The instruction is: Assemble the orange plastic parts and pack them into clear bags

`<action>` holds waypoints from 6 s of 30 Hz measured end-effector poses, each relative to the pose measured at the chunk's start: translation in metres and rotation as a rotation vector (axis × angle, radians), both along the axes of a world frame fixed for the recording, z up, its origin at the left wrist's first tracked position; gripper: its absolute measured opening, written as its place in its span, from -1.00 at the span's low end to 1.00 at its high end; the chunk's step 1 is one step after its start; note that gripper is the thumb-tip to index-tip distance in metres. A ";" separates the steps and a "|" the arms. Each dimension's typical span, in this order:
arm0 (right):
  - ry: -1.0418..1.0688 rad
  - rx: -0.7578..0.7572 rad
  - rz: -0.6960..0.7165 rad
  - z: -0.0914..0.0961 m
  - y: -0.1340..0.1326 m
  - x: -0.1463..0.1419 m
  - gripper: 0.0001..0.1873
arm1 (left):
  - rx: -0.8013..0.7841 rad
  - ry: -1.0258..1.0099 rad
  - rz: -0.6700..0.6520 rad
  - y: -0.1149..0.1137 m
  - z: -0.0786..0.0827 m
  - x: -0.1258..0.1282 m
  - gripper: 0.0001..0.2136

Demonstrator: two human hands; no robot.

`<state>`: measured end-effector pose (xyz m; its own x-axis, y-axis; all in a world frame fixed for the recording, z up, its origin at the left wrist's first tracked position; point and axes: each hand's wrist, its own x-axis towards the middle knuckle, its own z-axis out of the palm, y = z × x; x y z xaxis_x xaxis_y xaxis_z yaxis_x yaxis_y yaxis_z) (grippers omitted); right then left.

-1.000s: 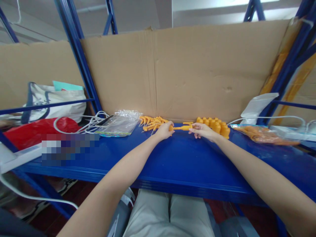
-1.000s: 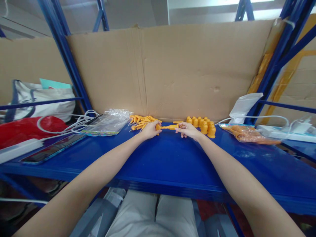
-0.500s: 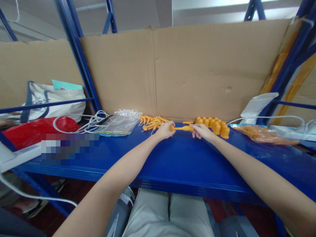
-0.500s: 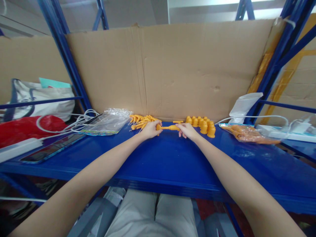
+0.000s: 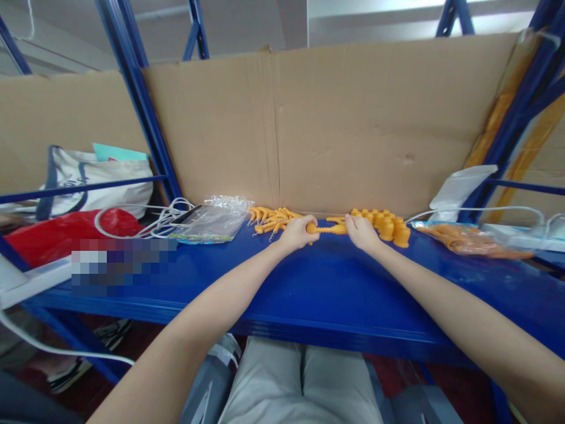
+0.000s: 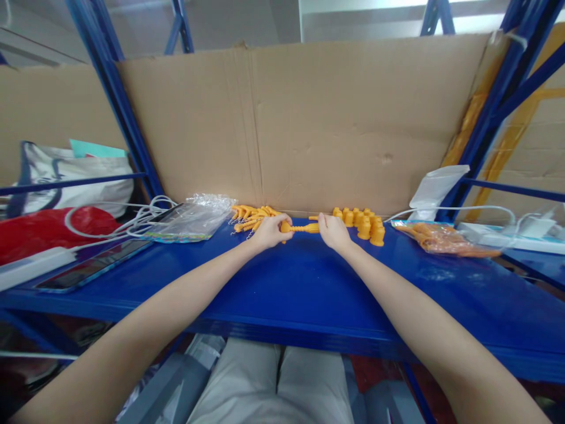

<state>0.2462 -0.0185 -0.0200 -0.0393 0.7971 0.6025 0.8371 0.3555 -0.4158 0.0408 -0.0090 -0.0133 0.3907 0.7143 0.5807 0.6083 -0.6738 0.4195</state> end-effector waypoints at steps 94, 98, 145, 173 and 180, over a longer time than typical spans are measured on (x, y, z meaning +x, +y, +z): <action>0.689 -0.829 0.344 0.010 -0.008 0.003 -0.52 | 0.025 0.136 0.065 0.021 -0.006 -0.011 -0.85; 0.743 -0.785 0.395 0.013 -0.017 0.001 -0.72 | 0.017 0.138 0.075 0.023 -0.007 -0.015 -0.85; -0.623 -0.062 -0.127 -0.018 0.001 0.000 -0.51 | -0.093 0.493 0.355 0.027 -0.010 -0.025 -0.63; -0.612 -0.148 -0.124 -0.016 0.001 0.000 -0.47 | -0.069 0.460 0.077 0.038 -0.033 -0.009 -0.54; -0.587 -0.153 -0.116 -0.017 -0.001 -0.001 -0.45 | -0.045 0.462 0.109 0.029 -0.025 -0.009 -0.81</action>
